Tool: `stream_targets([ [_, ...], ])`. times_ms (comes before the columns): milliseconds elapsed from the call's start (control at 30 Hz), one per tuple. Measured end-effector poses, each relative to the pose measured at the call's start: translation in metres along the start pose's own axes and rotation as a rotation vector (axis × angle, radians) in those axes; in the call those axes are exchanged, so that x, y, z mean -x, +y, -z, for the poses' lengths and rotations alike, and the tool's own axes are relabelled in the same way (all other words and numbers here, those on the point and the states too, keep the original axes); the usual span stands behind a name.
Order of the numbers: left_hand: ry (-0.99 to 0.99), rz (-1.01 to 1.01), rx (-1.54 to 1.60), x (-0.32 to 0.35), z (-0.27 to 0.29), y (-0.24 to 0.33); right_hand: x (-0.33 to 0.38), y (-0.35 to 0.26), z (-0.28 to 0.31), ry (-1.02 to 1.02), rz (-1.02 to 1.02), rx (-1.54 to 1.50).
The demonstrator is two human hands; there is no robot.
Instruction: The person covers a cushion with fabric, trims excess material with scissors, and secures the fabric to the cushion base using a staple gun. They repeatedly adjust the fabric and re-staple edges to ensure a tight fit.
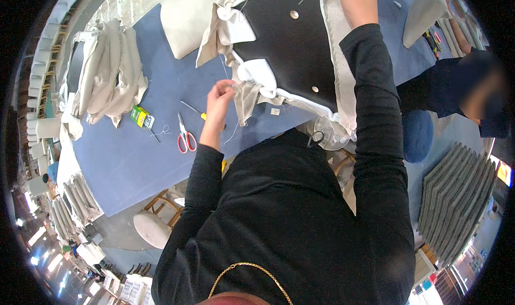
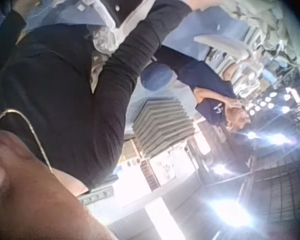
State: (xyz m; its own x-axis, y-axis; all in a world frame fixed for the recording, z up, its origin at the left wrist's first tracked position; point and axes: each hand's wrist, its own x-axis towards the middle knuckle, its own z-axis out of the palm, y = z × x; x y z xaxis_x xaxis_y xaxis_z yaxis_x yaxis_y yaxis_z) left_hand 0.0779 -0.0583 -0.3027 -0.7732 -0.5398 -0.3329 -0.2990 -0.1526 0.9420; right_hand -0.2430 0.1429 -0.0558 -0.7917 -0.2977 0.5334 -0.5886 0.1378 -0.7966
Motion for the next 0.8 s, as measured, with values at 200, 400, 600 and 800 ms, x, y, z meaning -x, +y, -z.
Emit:
stream_targets([
  [200,-0.006,-0.013,-0.442,-0.038,-0.046,-0.046,0.005,-0.021,-0.009,0.022,-0.002,0.064],
  [400,0.228,-0.201,-0.138,-0.071,-0.051,0.010,0.013,-0.034,-0.010,0.054,-0.007,0.158],
  [600,0.422,-0.396,-0.252,-0.121,-0.018,0.076,0.023,-0.028,0.002,-0.035,0.014,0.130],
  [800,0.313,-0.392,-0.084,-0.133,0.002,0.077,0.043,-0.036,0.017,-0.052,0.034,-0.054],
])
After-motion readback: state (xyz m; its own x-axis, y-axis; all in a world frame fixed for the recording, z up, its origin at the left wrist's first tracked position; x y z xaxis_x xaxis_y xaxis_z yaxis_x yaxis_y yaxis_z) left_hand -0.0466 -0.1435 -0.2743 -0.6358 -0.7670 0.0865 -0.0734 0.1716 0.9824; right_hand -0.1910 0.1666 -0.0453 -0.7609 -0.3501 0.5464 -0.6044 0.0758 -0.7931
